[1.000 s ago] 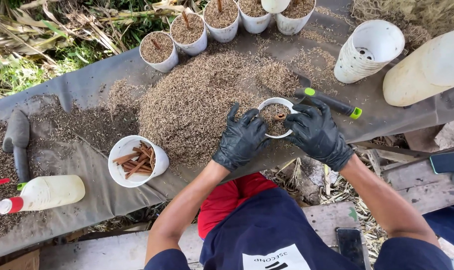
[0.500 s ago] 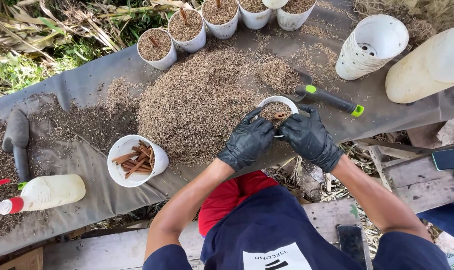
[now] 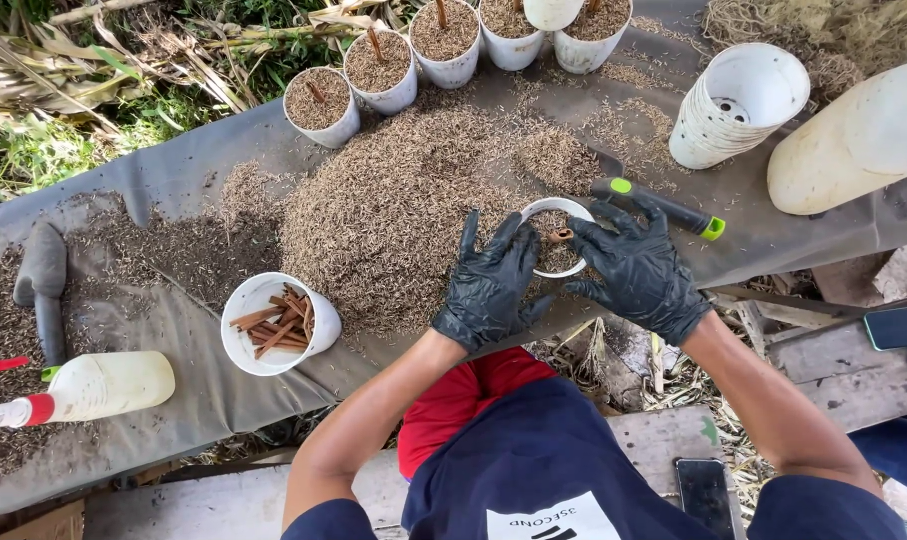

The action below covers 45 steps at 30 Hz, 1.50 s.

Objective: The person places cinnamon sticks into small white cups filled with soil. They use a small trowel to scoop soil from a large pile and cover the sticks, then pat the soil down with gloved hands. The filled cups are placed in a row on the table.

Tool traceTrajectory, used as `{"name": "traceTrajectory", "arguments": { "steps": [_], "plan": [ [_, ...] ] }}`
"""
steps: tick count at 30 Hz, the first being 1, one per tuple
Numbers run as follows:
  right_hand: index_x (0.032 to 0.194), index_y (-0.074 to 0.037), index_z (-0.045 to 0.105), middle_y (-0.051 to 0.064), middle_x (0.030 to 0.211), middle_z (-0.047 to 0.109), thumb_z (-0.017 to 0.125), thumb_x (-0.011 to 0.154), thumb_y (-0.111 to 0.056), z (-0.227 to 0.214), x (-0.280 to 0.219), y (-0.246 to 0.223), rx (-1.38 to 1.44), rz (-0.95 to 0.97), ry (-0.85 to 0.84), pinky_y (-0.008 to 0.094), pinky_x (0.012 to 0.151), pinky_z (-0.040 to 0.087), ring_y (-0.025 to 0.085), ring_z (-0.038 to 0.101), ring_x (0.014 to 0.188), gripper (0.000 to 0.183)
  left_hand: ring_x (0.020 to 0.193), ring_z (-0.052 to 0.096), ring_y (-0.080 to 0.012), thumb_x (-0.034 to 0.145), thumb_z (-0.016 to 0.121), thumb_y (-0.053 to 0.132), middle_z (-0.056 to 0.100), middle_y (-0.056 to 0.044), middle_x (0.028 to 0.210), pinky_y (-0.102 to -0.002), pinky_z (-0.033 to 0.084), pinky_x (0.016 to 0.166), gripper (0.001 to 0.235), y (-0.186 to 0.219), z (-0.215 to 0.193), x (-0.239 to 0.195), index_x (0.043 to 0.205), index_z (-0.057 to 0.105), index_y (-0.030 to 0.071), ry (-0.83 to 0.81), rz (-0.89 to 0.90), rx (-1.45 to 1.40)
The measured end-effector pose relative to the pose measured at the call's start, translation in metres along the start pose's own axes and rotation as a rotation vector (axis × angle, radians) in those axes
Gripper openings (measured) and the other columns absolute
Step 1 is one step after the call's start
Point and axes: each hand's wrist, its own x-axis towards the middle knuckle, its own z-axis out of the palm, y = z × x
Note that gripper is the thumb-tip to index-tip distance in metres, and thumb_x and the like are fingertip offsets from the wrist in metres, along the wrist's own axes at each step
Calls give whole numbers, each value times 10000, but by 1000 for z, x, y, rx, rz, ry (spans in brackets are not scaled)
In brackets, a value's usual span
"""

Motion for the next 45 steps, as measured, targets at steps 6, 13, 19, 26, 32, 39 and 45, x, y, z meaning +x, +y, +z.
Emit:
{"name": "traceTrajectory", "arguments": {
  "steps": [6, 13, 19, 26, 32, 39, 45],
  "plan": [
    [1202, -203, 664, -1, 1403, 643, 520, 926, -722, 8, -5, -3, -38, 17, 13, 626, 1098, 287, 274, 508, 1391, 606, 1528, 311, -309, 865, 575, 635, 570, -156, 1469, -768, 72, 1204, 794, -2, 13, -4, 1428, 550, 76, -15, -8, -5],
    [1433, -191, 635, 66, 1357, 663, 620, 932, -627, -11, -32, 37, 26, 173, 131, 516, 974, 442, 330, 591, 1287, 664, 1499, 360, -403, 896, 604, 586, 391, -189, 1578, -588, 310, 1217, 881, -7, 32, -3, 1597, 335, 126, 231, -85, -196],
    [1452, -228, 606, 28, 1253, 711, 705, 871, -537, 19, -41, 57, -197, 357, -71, 454, 954, 495, 267, 670, 1176, 665, 1469, 411, -446, 701, 843, 499, 368, -258, 1593, -561, 361, 1192, 1163, -4, 41, 22, 1617, 270, 69, 183, -93, -322],
    [1181, -102, 683, 115, 1071, 709, 705, 958, -333, 43, -22, 52, -119, 450, -48, 462, 830, 553, 347, 701, 995, 322, 1389, 480, -417, 733, 805, 573, 443, -239, 1490, -526, 401, 1138, 1134, 2, 54, 22, 1602, 297, 50, 300, -153, -347],
    [1183, -124, 706, 106, 1049, 707, 722, 960, -360, 56, -55, 89, -72, 452, -5, 453, 782, 575, 354, 718, 927, 325, 1361, 515, -369, 671, 784, 513, 481, -198, 1457, -486, 425, 1113, 1134, -2, 48, 19, 1613, 318, 85, 295, -207, -400],
    [1167, -23, 675, 170, 1040, 750, 693, 1053, -228, -69, -42, 81, 55, 373, -49, 432, 686, 642, 300, 724, 762, 235, 1440, 420, -484, 846, 772, 541, 335, -294, 1570, -590, 401, 1148, 1172, 6, 46, 22, 1648, 79, 41, 418, -208, -432],
    [1289, -116, 764, 146, 1128, 765, 705, 1022, -233, -101, -46, 80, 22, 265, -18, 457, 767, 594, 339, 726, 909, 298, 1557, 272, -449, 830, 780, 464, 234, -269, 1672, -584, 261, 1254, 1167, 6, 60, 20, 1647, 69, 31, 314, -234, -546]
  ]
}}
